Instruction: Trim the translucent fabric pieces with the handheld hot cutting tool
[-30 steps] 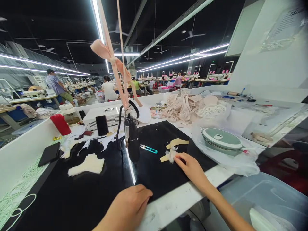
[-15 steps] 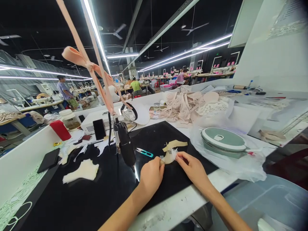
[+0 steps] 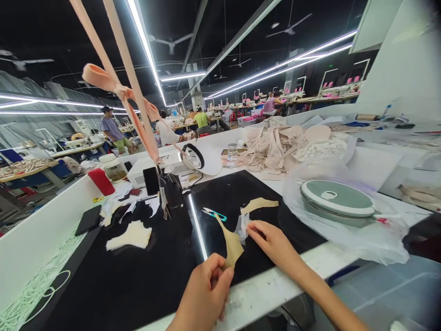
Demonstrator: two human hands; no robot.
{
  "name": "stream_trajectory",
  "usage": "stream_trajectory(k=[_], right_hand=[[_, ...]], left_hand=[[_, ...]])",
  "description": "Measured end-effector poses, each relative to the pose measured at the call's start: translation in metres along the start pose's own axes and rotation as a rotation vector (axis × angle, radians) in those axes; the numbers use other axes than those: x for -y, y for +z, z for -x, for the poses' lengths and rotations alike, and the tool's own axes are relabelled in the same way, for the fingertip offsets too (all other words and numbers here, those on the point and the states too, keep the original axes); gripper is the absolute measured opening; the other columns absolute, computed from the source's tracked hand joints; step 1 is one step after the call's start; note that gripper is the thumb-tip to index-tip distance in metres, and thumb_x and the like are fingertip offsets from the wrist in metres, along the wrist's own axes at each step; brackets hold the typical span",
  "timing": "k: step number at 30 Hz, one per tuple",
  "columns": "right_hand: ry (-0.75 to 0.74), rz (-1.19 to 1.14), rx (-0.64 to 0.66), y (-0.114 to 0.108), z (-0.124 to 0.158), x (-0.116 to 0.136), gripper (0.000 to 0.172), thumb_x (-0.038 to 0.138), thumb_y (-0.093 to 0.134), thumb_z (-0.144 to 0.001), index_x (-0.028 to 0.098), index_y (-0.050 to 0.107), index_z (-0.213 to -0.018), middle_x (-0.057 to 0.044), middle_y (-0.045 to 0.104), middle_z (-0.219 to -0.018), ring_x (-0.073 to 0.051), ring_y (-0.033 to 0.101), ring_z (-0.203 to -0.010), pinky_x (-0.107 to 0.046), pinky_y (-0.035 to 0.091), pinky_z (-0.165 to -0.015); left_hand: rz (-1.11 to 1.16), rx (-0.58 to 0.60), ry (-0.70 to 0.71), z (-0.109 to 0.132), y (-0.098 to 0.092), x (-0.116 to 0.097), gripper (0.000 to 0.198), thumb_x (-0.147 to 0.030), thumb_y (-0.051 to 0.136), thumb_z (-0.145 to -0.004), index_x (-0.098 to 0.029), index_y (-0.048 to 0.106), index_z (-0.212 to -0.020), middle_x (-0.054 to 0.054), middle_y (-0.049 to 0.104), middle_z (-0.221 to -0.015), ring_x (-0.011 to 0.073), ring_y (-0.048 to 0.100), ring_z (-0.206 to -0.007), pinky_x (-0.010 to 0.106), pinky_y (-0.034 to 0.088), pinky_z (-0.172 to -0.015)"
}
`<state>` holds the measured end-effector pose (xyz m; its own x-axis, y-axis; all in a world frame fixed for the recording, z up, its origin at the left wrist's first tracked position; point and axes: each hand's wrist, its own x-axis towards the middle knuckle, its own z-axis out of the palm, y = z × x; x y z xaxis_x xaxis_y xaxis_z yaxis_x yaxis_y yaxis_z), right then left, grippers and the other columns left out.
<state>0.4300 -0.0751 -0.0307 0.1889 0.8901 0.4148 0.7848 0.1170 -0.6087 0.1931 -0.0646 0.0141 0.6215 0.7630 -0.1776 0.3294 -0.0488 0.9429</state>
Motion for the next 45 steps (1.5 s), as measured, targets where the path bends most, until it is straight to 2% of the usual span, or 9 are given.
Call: stream_trajectory(k=[6,12,15,20,25,31,35,39,45], right_hand=[[-0.135,0.172,0.074,0.010,0.001,0.013,0.027,0.040,0.052,-0.097,0.030,0.070,-0.115,-0.007,0.070,-0.104,-0.025,0.067,-0.091,-0.039,0.054,-0.085],[-0.145,0.462,-0.116,0.000,0.008,0.023,0.055,0.050,0.032,-0.101,0.017,0.066,-0.130,-0.025,0.063,-0.124,-0.040,0.065,-0.097,-0.059,0.053,-0.081],[-0.255,0.289,-0.164,-0.010,0.016,0.049,0.048,0.049,0.036,-0.101,0.022,0.067,-0.127,-0.016,0.066,-0.126,-0.033,0.064,-0.111,-0.051,0.054,-0.095],[-0.245,-0.169,0.114,-0.008,0.028,0.101,0.030,0.050,0.055,-0.095,0.033,0.073,-0.111,-0.004,0.069,-0.125,-0.023,0.064,-0.117,-0.034,0.053,-0.099],[-0.080,-0.370,0.284,0.009,0.021,0.128,0.031,0.052,0.058,-0.091,0.026,0.073,-0.081,-0.002,0.073,-0.088,-0.018,0.068,-0.083,-0.024,0.054,-0.076],[0.046,-0.413,0.376,0.029,0.007,0.146,0.034,0.053,0.057,-0.089,0.024,0.066,-0.075,0.003,0.059,-0.066,-0.013,0.051,-0.060,-0.022,0.041,-0.055],[0.003,-0.449,0.440,0.049,0.002,0.160,0.033,0.052,0.056,-0.089,0.023,0.066,-0.075,0.003,0.058,-0.066,-0.013,0.049,-0.060,-0.022,0.040,-0.056],[-0.051,-0.462,0.488,0.072,-0.005,0.168,0.035,0.054,0.055,-0.089,0.024,0.069,-0.078,0.002,0.061,-0.069,-0.014,0.052,-0.063,-0.022,0.042,-0.058],[-0.119,-0.362,0.534,0.104,-0.021,0.176,0.035,0.054,0.054,-0.091,0.024,0.070,-0.082,0.001,0.063,-0.072,-0.016,0.055,-0.066,-0.023,0.043,-0.060]], left_hand=[[0.638,0.224,-0.050,0.028,-0.012,0.016,0.055,-0.067,0.070,-0.078,-0.022,0.039,-0.076,-0.012,0.041,-0.046,0.0022,0.026,-0.029,0.016,0.019,-0.033],[1.152,0.348,-0.229,0.044,-0.030,0.022,0.042,-0.046,0.082,-0.076,-0.018,0.052,-0.082,-0.011,0.039,-0.049,0.0020,0.021,-0.034,0.015,0.014,-0.032],[1.303,0.384,-0.298,0.050,-0.038,0.024,0.035,-0.035,0.083,-0.077,-0.015,0.055,-0.084,-0.010,0.038,-0.050,0.0020,0.022,-0.037,0.013,0.014,-0.032],[1.401,0.422,-0.283,0.058,-0.046,0.033,0.025,-0.027,0.076,-0.083,-0.014,0.056,-0.085,-0.010,0.034,-0.052,0.0028,0.022,-0.040,0.012,0.015,-0.035],[1.079,0.327,-0.294,0.073,-0.056,0.037,0.025,-0.039,0.064,-0.089,-0.017,0.054,-0.086,-0.009,0.033,-0.054,0.0039,0.019,-0.041,0.014,0.015,-0.037],[0.358,-0.200,-0.027,0.084,-0.090,0.035,0.052,-0.065,0.051,-0.089,-0.015,0.062,-0.095,-0.001,0.050,-0.073,0.0087,0.043,-0.058,0.020,0.040,-0.052],[0.266,-0.193,0.076,0.083,-0.109,0.031,0.045,-0.056,0.051,-0.093,-0.014,0.065,-0.095,0.001,0.055,-0.081,0.0112,0.051,-0.073,0.023,0.043,-0.068],[0.192,-0.152,0.102,0.080,-0.120,0.031,0.025,-0.040,0.062,-0.086,-0.015,0.062,-0.088,-0.003,0.053,-0.069,0.0097,0.048,-0.061,0.022,0.039,-0.059],[0.065,-0.237,0.067,0.080,-0.155,0.050,0.022,-0.035,0.052,-0.088,-0.017,0.055,-0.076,-0.003,0.055,-0.066,0.0114,0.053,-0.061,0.023,0.040,-0.059]])
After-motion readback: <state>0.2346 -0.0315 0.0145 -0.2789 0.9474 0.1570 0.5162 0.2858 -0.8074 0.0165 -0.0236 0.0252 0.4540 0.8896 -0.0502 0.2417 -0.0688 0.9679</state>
